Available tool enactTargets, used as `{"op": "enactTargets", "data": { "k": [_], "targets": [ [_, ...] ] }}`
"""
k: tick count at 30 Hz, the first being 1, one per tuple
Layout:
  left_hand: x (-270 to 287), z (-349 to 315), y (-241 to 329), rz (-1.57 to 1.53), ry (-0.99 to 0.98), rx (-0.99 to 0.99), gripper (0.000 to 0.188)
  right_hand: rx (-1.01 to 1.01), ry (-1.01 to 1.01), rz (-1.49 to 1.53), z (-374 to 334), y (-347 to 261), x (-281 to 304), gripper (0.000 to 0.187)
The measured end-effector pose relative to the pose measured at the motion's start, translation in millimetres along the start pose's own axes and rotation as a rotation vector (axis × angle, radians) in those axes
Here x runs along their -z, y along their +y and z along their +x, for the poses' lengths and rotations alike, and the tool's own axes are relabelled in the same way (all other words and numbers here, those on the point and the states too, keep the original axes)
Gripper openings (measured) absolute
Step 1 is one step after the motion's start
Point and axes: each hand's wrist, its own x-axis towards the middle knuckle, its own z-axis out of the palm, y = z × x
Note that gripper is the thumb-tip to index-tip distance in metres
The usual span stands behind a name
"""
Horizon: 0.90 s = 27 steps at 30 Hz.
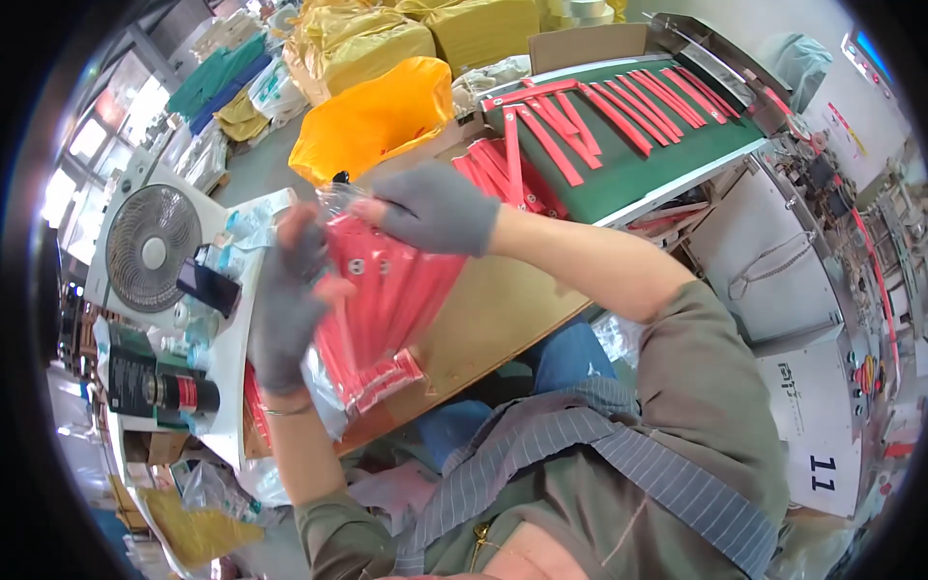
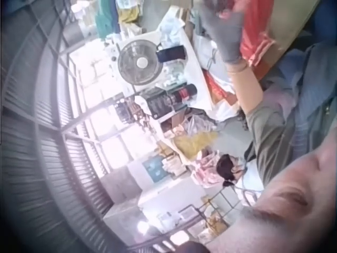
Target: Counting red plastic items and packaging them into bags using a heat sealer.
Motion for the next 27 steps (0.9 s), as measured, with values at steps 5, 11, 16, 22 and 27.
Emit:
{"op": "enactTargets", "data": {
  "k": [5,11,16,22,27],
  "targets": [
    [-5.0,-11.8,-145.0,-0.234,-0.037,0.539,0.037,-0.051,-0.087,-0.378,50.0,103.1,-89.2,0.037],
    [18.9,9.0,-204.0,-0.401,0.196,0.680,0.039,-0.262,0.092,-0.465,138.8,150.8,-158.9,0.031],
    [70.3,27.1,-264.0,-0.158,0.318,0.737,0.046,-0.118,-0.036,-0.635,174.7,139.8,-148.1,0.023],
    [58.8,26.3,-274.2,-0.121,0.266,0.786,0.044,-0.362,-0.005,-0.627,113.3,222.7,-166.0,0.023],
    [59.2,23.1,-258.6,-0.195,0.297,0.728,0.046,-0.423,-0.067,-0.546,115.6,207.2,-167.1,0.021]
  ]
}}
